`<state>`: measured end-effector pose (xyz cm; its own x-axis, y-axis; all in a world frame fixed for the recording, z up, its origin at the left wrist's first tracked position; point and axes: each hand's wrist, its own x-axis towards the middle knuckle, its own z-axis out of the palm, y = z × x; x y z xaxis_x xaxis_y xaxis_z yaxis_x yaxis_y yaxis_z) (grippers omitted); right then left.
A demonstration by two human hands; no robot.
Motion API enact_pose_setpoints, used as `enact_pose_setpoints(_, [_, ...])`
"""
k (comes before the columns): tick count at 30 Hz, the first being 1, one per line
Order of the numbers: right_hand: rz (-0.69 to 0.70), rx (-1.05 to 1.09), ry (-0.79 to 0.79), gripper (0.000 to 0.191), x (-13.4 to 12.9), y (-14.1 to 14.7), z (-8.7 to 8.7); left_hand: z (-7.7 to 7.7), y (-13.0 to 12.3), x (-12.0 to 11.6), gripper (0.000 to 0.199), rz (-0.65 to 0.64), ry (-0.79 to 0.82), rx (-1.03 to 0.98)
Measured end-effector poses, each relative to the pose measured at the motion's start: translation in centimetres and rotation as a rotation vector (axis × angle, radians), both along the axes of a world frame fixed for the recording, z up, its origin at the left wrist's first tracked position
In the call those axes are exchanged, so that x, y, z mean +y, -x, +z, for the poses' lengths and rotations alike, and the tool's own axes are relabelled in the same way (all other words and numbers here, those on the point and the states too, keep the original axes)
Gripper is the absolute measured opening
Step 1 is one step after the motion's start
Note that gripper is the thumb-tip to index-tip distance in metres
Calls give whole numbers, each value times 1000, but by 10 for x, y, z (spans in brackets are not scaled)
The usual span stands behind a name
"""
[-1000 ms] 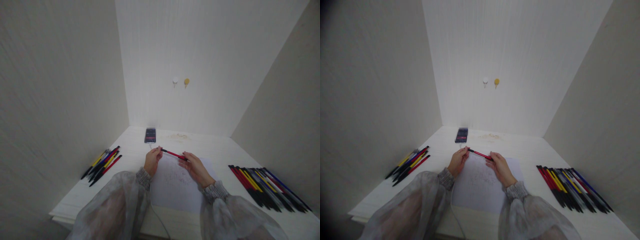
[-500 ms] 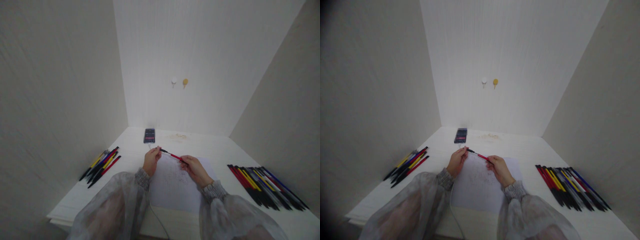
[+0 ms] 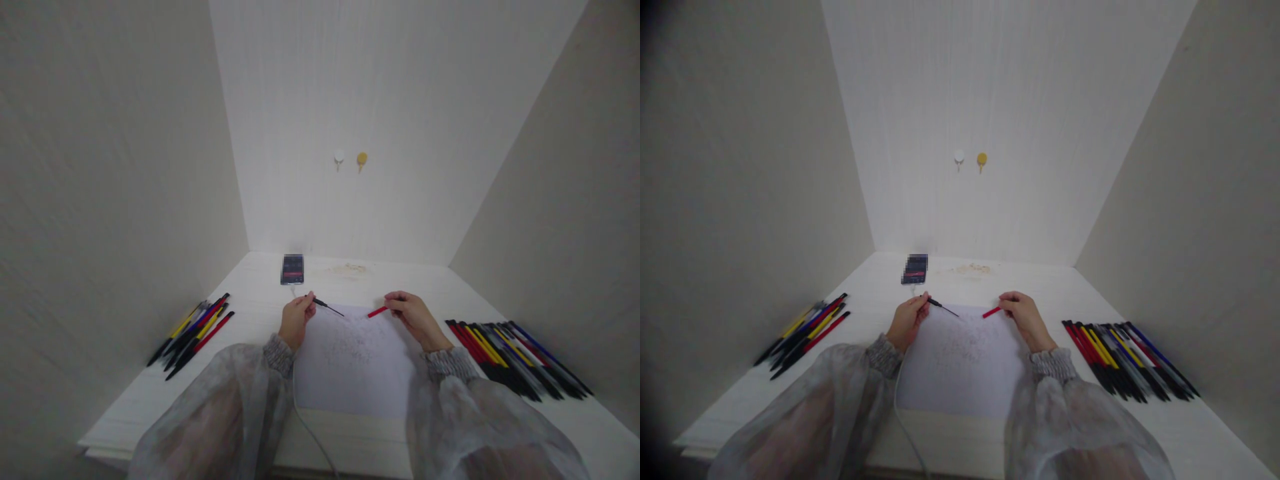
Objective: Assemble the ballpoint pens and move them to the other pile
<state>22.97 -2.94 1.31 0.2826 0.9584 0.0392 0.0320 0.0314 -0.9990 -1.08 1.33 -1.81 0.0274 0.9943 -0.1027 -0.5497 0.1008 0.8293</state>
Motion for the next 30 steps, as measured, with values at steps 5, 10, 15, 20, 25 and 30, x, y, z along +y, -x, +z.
enact_pose_setpoints(5, [-4, -272, -37, 8, 3, 2, -6, -5, 0, 2, 24, -23, -18, 44])
enact_pose_setpoints(10, [-45, -444, -46, 10, 5, -1, -4, -7, 0, 4, 26, -20, -29, 73])
enact_pose_setpoints(15, [-7, -542, -24, 15, 4, -13, 1, -9, -1, 6, 28, -42, -18, 110])
enact_pose_setpoints(20, [10, -664, 4, 17, 3, -19, 3, -7, 4, 10, 32, 35, -83, 217])
enact_pose_setpoints(25, [-2, -876, 70, 14, 4, -17, 0, -3, 12, 15, 36, 141, -175, 420])
enact_pose_setpoints(30, [-47, -960, 75, 16, 3, -14, 0, -3, 15, 15, 39, 140, -236, 619])
